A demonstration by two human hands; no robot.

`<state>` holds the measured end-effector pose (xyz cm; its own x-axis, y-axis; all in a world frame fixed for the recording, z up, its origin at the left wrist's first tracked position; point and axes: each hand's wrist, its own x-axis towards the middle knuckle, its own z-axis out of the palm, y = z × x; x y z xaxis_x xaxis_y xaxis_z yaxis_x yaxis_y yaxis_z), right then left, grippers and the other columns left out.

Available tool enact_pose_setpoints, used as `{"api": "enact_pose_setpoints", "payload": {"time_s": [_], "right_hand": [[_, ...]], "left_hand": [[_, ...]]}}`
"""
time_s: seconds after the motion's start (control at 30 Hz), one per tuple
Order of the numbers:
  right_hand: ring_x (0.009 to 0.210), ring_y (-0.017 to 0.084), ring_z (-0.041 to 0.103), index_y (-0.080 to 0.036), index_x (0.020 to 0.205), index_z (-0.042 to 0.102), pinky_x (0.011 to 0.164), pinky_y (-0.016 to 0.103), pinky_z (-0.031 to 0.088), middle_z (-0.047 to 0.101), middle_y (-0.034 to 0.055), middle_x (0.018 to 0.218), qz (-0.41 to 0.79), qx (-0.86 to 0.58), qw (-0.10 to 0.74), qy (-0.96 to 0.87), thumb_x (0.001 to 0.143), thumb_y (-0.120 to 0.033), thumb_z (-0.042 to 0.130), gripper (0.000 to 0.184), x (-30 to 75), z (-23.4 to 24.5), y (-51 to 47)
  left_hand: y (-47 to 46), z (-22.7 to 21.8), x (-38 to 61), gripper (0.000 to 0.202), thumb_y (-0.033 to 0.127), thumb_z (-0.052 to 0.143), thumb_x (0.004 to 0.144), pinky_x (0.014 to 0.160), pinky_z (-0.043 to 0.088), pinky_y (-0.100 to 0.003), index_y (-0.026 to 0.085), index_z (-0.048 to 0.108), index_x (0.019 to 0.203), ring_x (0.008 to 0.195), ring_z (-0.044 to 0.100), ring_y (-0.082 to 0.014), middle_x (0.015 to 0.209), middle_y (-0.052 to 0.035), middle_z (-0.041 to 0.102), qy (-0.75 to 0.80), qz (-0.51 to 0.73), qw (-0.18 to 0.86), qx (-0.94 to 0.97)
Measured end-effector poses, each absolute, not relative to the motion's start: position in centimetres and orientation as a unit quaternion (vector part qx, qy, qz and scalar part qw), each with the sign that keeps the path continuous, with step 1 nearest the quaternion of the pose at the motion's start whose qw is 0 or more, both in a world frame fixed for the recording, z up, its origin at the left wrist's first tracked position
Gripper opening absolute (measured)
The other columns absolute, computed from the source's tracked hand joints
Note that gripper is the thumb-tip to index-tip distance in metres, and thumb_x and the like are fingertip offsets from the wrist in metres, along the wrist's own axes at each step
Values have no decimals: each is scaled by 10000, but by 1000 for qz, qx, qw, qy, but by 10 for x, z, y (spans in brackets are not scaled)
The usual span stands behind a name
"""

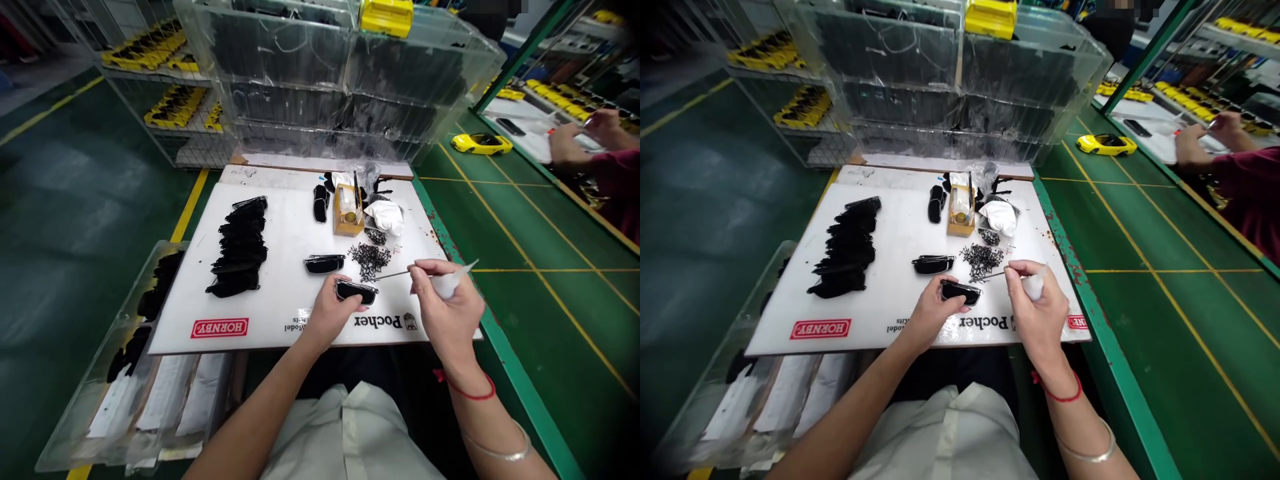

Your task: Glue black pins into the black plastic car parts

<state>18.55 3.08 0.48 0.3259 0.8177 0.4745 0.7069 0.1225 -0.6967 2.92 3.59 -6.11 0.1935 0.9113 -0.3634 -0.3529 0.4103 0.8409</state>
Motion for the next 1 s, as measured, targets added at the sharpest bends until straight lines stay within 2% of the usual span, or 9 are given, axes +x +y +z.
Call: {"api": "enact_pose_setpoints", "payload": {"time_s": [0.2,0.63,1.0], "right_hand": [[675,145,609,-209,932,645,675,294,481,661,6,797,93,-662,457,-587,832,-301,637,136,187,-7,18],[670,147,614,-210,941,651,696,297,495,658,5,795,78,-658,455,-595,833,-302,634,143,185,-13,21],[697,166,617,-198,935,643,706,325,493,655,17,809,48,-652,495,-572,831,-318,626,159,190,1,47]], "left_hand": [[36,-60,29,264,143,637,753,792,561,-355,182,488,968,790,640,-132,912,-10,583,452,442,712,305],[36,-59,30,261,138,636,749,785,563,-341,189,507,969,809,634,-135,929,-9,576,454,447,703,315],[36,-54,26,278,171,641,748,766,550,-325,180,479,975,753,638,-130,916,-21,572,457,429,719,301]]}}
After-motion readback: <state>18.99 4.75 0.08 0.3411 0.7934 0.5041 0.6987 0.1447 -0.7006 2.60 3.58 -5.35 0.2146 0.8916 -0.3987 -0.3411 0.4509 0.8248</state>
